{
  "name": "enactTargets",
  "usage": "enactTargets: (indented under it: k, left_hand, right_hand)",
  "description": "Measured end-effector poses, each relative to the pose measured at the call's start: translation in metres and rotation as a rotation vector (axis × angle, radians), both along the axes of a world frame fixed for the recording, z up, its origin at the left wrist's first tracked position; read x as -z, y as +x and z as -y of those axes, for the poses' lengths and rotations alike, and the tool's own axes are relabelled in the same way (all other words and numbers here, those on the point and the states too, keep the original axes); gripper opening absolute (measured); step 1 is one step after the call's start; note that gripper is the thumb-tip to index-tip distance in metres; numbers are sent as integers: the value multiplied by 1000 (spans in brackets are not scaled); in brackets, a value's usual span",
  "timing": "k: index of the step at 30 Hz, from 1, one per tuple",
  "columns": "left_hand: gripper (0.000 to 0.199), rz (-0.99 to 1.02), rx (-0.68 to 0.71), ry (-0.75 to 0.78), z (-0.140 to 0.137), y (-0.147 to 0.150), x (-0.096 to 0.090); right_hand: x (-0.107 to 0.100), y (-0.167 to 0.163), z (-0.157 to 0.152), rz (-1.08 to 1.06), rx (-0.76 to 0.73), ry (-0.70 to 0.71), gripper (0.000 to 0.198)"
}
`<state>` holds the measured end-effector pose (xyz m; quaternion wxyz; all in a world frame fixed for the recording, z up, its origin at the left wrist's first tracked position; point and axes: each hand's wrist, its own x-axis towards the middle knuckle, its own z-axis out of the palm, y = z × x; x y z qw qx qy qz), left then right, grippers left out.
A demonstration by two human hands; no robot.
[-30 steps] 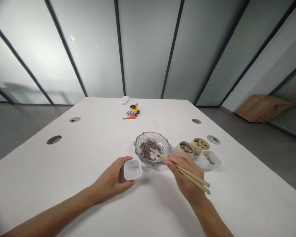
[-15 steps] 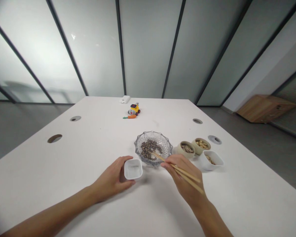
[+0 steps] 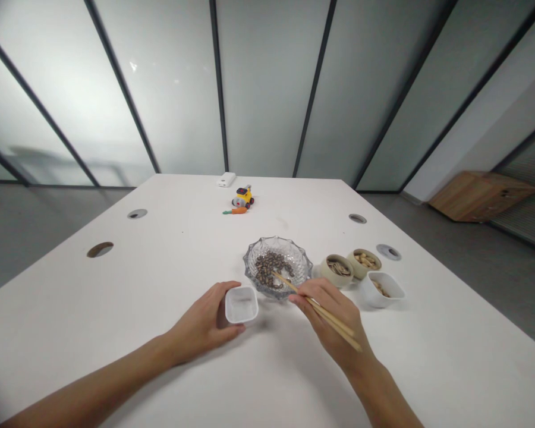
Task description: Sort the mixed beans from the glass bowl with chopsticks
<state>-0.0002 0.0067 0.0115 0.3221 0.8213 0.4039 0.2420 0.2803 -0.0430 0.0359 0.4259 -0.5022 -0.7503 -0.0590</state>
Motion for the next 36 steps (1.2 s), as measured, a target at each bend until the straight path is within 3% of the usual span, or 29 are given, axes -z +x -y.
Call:
enactTargets:
  k: [8, 12, 16, 21, 25, 36]
  left_hand:
    - [64, 5, 0, -2, -1, -1, 3]
    - [62, 6, 6, 2, -1, -1, 5]
    - [62, 6, 5, -4, -1, -2, 5]
    - [64, 3, 2, -6, -1, -1, 3]
    - [64, -4, 0, -5, 0, 0, 2]
    - [58, 85, -61, -2, -1, 0, 11]
  right_hand:
    - [-1, 0, 1, -40, 8, 92, 11]
    - [-8, 0, 4, -227, 130, 73, 19]
    - [-13, -2, 7, -382, 108, 39, 20]
    - [-7, 3, 2, -230, 172, 49, 21]
    - [1, 7, -3, -86, 117, 25, 24]
    - [4, 7, -4, -46, 102, 26, 26]
